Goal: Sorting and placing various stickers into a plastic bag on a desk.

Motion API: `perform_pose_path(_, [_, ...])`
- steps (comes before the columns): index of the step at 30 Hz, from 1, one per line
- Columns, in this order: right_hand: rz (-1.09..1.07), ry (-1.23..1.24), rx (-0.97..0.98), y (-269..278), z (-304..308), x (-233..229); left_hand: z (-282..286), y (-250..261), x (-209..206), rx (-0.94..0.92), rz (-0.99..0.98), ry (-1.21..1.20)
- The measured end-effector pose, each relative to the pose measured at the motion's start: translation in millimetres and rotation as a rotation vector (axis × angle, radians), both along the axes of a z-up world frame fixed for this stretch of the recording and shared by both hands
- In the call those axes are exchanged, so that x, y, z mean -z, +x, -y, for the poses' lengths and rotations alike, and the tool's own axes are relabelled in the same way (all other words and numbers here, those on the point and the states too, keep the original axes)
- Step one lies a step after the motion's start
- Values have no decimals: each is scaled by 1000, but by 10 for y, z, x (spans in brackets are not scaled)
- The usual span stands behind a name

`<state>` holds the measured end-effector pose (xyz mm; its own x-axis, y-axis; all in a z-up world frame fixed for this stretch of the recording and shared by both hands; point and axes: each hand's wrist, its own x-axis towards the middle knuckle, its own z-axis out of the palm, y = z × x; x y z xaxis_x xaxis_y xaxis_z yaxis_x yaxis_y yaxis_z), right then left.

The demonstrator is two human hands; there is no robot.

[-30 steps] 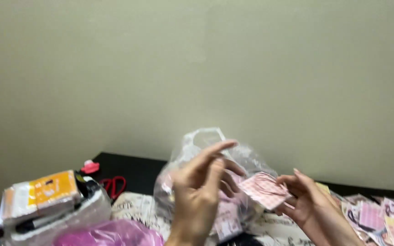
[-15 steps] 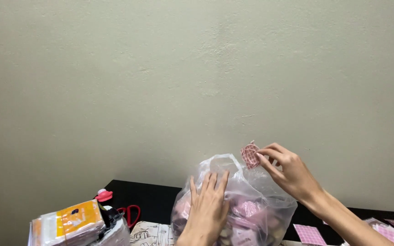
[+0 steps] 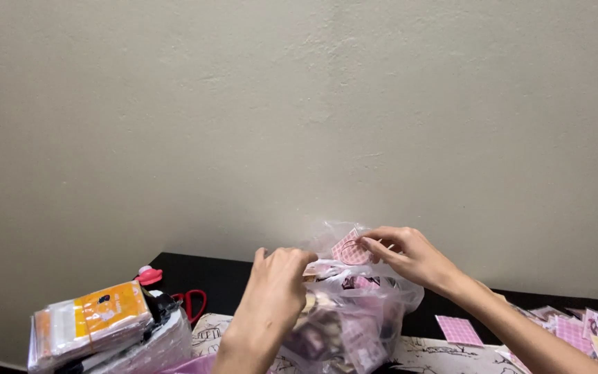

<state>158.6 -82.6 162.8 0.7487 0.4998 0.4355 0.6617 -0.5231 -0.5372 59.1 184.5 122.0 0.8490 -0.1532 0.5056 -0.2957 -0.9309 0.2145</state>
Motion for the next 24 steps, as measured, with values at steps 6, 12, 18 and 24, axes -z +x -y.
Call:
perform_pose_path(6, [-131,-435,23,264,-6,93,-77,-176,63,-61,-281,3])
perform_pose_path(12, [130,-934,77,661,169,401,49,-162,0,-180,-326,171])
perform_pose_path(18, [489,-1306,243,974,321,615,59,-268,-105,-199,-371,149])
perform_pose_path(24, [555,-1047,301,1025,448,525,-6,-150,-1,-212,-312,151])
